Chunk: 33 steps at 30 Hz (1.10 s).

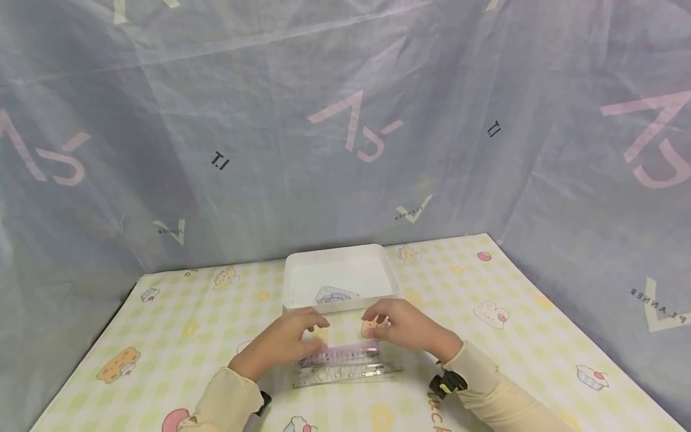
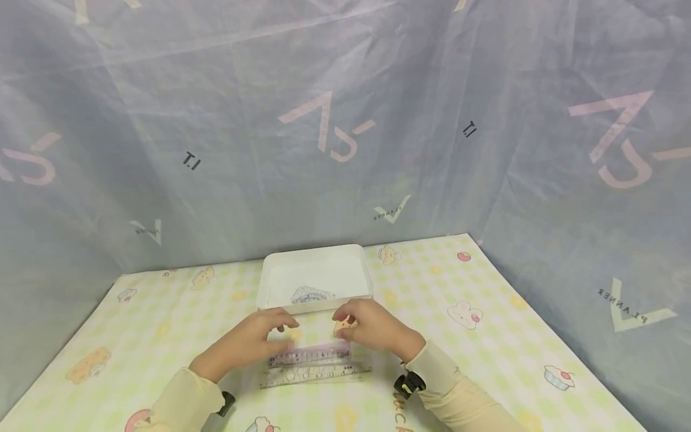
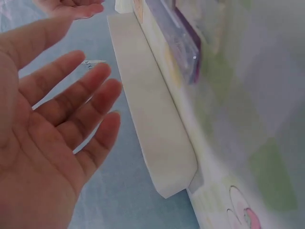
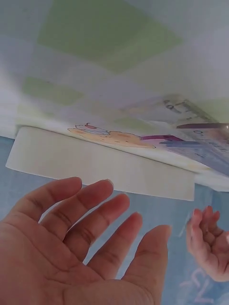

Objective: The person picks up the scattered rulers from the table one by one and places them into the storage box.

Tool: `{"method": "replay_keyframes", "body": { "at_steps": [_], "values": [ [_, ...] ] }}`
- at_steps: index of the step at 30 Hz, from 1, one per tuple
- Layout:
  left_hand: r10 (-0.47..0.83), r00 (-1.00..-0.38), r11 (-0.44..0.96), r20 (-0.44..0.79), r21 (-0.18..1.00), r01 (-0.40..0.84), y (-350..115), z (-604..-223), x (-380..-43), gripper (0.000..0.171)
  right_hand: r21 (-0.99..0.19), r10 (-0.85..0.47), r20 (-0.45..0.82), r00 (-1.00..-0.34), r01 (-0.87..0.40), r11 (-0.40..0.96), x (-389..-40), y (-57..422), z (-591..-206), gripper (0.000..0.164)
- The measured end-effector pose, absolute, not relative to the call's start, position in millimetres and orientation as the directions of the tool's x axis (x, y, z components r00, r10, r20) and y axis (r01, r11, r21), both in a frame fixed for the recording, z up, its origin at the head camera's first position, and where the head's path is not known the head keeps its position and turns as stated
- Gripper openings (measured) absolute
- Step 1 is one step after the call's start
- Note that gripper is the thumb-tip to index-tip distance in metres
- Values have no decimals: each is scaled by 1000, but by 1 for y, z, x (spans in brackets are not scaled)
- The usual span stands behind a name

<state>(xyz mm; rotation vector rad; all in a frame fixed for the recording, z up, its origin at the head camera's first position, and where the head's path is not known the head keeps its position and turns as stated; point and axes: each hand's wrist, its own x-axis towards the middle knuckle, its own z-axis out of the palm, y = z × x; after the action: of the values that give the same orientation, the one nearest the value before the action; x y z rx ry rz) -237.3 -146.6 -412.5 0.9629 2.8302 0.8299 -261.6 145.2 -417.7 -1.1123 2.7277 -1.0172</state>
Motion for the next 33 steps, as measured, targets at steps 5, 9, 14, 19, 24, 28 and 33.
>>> {"method": "replay_keyframes", "body": {
  "at_steps": [5, 9, 14, 19, 24, 28, 33],
  "values": [
    [582, -811, 680, 60, 509, 527, -149, -411, -234, 39, -542, -684, 181, -707, -652, 530, -264, 142, -420, 20],
    [580, -815, 694, 6, 520, 498, -151, -415, -235, 43, -551, -717, 111, -688, -643, 532, -265, 142, -425, 25],
    [578, -815, 709, -45, 522, 474, -153, -423, -236, 48, -553, -738, 39, -674, -630, 545, -263, 143, -430, 34],
    [597, -801, 701, -51, 518, 490, -156, -429, -238, 36, -525, -755, 23, -655, -651, 548, -262, 142, -435, 34],
    [600, -799, 701, -44, 512, 497, -158, -428, -239, 29, -531, -754, 11, -657, -643, 553, -260, 143, -433, 33],
    [601, -797, 697, -53, 523, 491, -159, -427, -238, 25, -549, -752, -3, -659, -628, 552, -259, 142, -433, 31],
    [608, -792, 696, -50, 513, 502, -160, -428, -238, 19, -539, -757, 0, -654, -637, 550, -259, 142, -434, 29]
  ]
}}
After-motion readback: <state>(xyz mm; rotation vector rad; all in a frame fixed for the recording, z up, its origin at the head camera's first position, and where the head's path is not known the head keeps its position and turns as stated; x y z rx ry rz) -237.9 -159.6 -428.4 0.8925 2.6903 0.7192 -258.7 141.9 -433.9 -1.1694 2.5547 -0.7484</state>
